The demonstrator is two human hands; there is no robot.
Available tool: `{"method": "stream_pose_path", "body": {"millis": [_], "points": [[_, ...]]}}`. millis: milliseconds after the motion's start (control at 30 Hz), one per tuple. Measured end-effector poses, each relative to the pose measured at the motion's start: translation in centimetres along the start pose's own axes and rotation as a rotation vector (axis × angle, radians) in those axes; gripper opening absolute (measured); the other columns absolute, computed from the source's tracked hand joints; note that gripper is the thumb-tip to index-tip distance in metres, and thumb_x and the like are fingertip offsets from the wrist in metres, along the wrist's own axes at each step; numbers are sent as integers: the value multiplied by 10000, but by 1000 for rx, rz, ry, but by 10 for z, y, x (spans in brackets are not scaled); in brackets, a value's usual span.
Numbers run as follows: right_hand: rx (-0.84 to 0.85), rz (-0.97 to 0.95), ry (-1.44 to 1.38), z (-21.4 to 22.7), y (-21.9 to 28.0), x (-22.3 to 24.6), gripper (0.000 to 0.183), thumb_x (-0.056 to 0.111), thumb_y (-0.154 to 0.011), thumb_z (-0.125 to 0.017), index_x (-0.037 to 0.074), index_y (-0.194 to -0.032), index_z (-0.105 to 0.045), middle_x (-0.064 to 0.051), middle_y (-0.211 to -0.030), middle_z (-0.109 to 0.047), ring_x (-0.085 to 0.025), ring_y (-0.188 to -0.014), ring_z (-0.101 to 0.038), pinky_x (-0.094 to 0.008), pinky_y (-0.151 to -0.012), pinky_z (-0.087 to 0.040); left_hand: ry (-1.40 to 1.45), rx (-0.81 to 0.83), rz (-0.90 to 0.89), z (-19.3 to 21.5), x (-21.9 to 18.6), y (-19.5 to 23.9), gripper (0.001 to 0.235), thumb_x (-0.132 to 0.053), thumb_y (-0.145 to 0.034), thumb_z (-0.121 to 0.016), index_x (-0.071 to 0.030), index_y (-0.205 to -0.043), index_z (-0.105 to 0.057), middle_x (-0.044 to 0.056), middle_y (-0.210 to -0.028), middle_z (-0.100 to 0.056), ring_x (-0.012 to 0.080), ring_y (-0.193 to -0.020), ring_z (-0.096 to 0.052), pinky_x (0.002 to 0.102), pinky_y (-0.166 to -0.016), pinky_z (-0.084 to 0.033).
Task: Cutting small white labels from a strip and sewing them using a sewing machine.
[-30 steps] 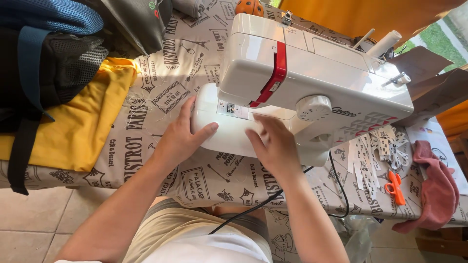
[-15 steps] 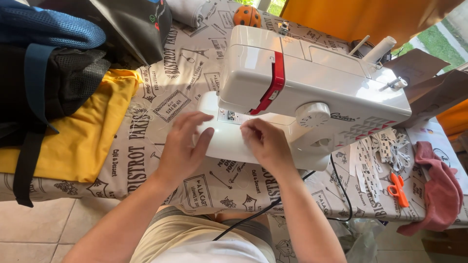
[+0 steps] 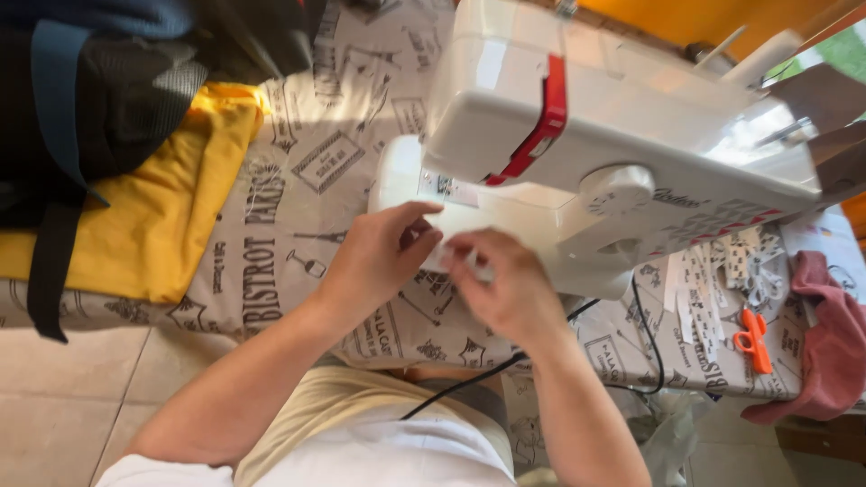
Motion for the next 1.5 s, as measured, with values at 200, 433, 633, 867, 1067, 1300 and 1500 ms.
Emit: {"method": "stream_pose_path", "body": {"millis": [200,433,633,867,1067,1300,1500], "points": [[-151,276,251,-17,-22,-20,249,53,-1023,-603,36,-1250,-705,-119,-1158,-693,-321,-984,-693,-429,-884,-567,-5,1,28,2,3,6,240,-100,-976,-625,-76,-1187,-739,73,-850,-768,133,-613,-630,274,-546,-537],[-197,267,253,-30,-25,-44,263,83,-1041,-609,77,-1283,-711,-70,-1232,-669,-277,-1051,-670,-395,-918,-549,-121,-30,-133,19,13,9,214,-49,-948,-671,-127,-1123,-767,84,-850,-738,182,-617,-639,315,-536,-541],[-135,240,288,-36,-23,-47,329,64,-1060,-509,45,-1368,-622,-105,-1331,-585,-369,-1136,-587,-462,-1005,-473,-620,-260,-336,60,38,-52,183,-73,-939,-711,-125,-1103,-772,25,-908,-788,262,-771,-717,456,-531,-531],[-154,211,349,-39,-22,-46,376,89,-1039,-506,75,-1406,-589,-121,-1292,-542,-357,-1049,-557,-471,-979,-463,-1233,-252,-776,52,105,-177,335,25,-702,-655,-171,-973,-685,-19,-801,-650,221,-736,-611,342,-472,-505],[-218,248,189,-30,-19,-37,296,85,-1068,-519,37,-1348,-604,-118,-1276,-586,-303,-1150,-601,-416,-1010,-487,-1402,-221,-584,33,149,-225,235,-97,-880,-597,-234,-1030,-714,-5,-915,-708,212,-826,-641,325,-649,-499],[-390,175,159,-9,19,-54,238,144,-1029,-661,96,-1262,-669,-78,-1241,-649,-251,-1139,-636,-378,-985,-571,-328,28,207,71,1,-69,684,-479,-1078,-426,-46,-1594,-309,1,-568,-497,207,-548,-547,439,-569,-479],[-454,336,309,-24,21,-69,423,304,-938,-793,94,-1281,-660,-56,-1183,-636,-226,-1129,-638,-368,-1016,-497,-64,214,339,36,12,-17,1150,-811,-873,-414,51,-1591,-161,409,-1425,-479,547,-1266,-554,674,-963,-502]]}}
Point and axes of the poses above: each hand's wrist, its own y-axis away from the middle knuckle, its own z-axis out of the back of the hand, x = y × z, the point moved 3 cm from there along -y, towards the middle knuckle
